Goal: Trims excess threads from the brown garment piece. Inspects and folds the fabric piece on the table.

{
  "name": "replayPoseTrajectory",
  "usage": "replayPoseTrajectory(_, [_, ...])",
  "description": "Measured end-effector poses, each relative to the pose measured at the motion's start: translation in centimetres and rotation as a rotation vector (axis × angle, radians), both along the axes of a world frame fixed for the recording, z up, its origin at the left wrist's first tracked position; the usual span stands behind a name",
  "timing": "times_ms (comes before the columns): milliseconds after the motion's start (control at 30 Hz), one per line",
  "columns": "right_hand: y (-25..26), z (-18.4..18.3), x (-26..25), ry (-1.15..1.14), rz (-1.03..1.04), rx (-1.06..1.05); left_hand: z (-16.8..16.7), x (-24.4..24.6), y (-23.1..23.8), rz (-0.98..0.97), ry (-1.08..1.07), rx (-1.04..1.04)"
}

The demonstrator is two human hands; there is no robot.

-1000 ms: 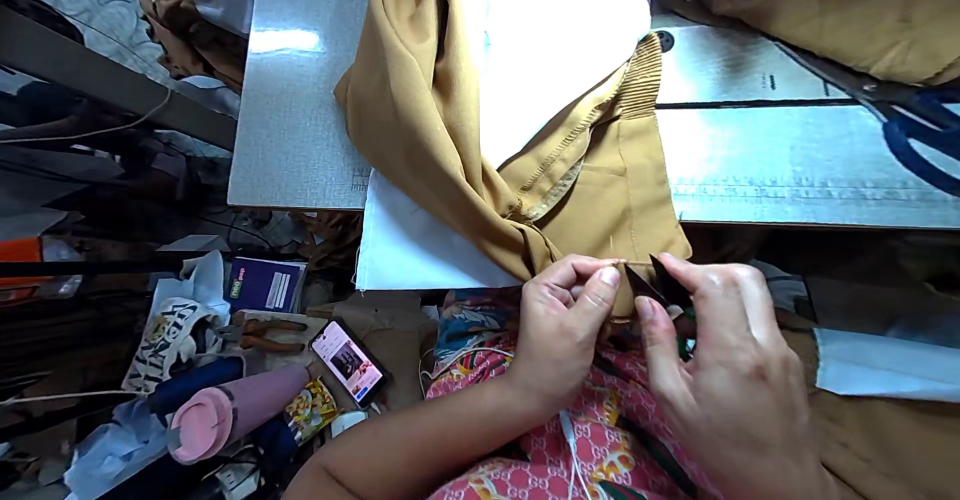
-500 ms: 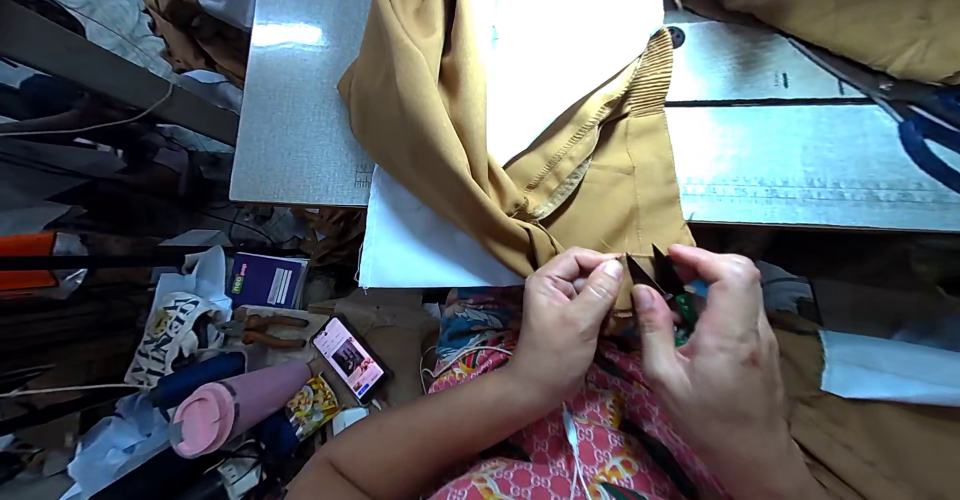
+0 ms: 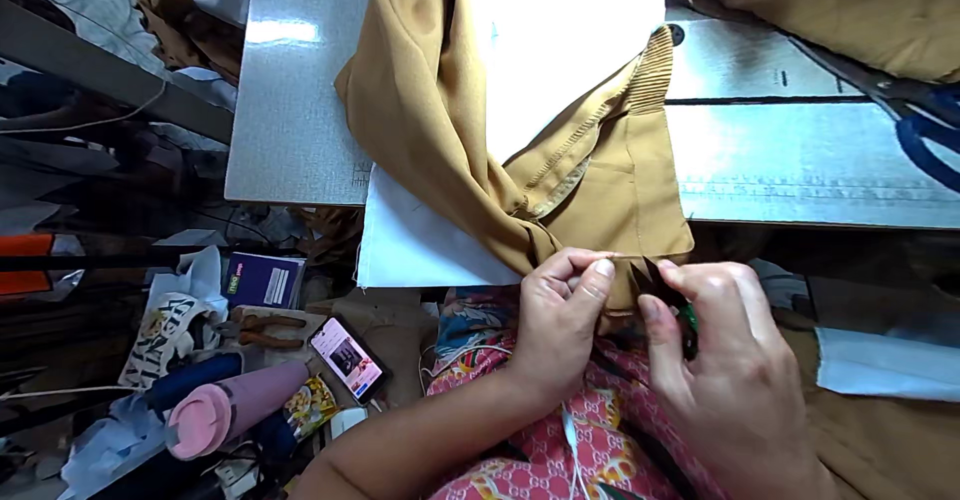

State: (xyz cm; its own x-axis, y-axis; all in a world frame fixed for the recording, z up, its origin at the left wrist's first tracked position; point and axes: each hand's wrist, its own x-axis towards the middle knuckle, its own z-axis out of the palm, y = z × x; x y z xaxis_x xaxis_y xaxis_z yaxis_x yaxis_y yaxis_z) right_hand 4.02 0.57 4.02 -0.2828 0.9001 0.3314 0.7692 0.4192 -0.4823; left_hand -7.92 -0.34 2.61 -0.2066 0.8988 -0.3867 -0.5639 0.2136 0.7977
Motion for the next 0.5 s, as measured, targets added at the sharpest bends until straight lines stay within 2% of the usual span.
replayPoseTrajectory(500, [-0.22,0.05,0.00,-0.024,-0.026,0.009,0.06,0.05,-0.20,-0.015,-0.027,0.026])
